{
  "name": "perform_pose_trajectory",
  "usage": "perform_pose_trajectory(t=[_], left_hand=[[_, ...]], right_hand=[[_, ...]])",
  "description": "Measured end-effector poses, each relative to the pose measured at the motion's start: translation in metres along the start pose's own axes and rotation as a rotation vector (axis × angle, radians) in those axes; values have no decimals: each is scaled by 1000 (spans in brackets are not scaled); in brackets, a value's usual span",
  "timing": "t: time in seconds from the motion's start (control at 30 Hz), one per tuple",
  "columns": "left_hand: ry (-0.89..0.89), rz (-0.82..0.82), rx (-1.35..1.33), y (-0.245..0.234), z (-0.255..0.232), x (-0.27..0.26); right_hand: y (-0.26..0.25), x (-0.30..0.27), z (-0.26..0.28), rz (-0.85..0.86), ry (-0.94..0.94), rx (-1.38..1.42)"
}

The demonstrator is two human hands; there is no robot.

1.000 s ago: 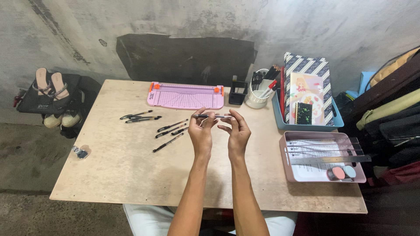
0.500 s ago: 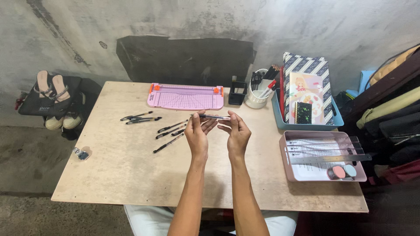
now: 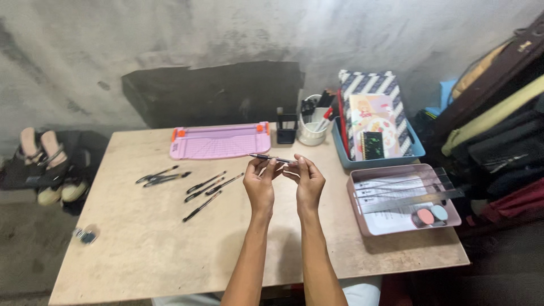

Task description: The person wipes various eyebrow pencils with a cloth by hand and places them into a white container on the desk.

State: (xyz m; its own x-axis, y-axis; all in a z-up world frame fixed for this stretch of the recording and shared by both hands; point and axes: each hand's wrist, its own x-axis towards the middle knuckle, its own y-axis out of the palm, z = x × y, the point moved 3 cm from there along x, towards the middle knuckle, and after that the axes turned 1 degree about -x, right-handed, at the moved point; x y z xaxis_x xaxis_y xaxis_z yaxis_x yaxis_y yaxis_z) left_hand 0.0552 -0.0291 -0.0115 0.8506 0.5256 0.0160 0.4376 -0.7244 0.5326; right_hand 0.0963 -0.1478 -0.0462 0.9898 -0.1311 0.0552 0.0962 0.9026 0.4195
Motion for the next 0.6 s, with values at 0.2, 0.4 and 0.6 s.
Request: perform_pose_trajectory(t=[0.2, 0.4, 0.6], left_hand=[[50, 184, 214, 35, 31, 25], [180, 368, 592, 74, 52, 47], [318, 504, 748, 124, 62, 90]], right_hand=[[-58, 38, 2, -1, -67, -267], [-65, 85, 60, 213, -372, -598], [-51, 150, 96, 291, -311, -750]])
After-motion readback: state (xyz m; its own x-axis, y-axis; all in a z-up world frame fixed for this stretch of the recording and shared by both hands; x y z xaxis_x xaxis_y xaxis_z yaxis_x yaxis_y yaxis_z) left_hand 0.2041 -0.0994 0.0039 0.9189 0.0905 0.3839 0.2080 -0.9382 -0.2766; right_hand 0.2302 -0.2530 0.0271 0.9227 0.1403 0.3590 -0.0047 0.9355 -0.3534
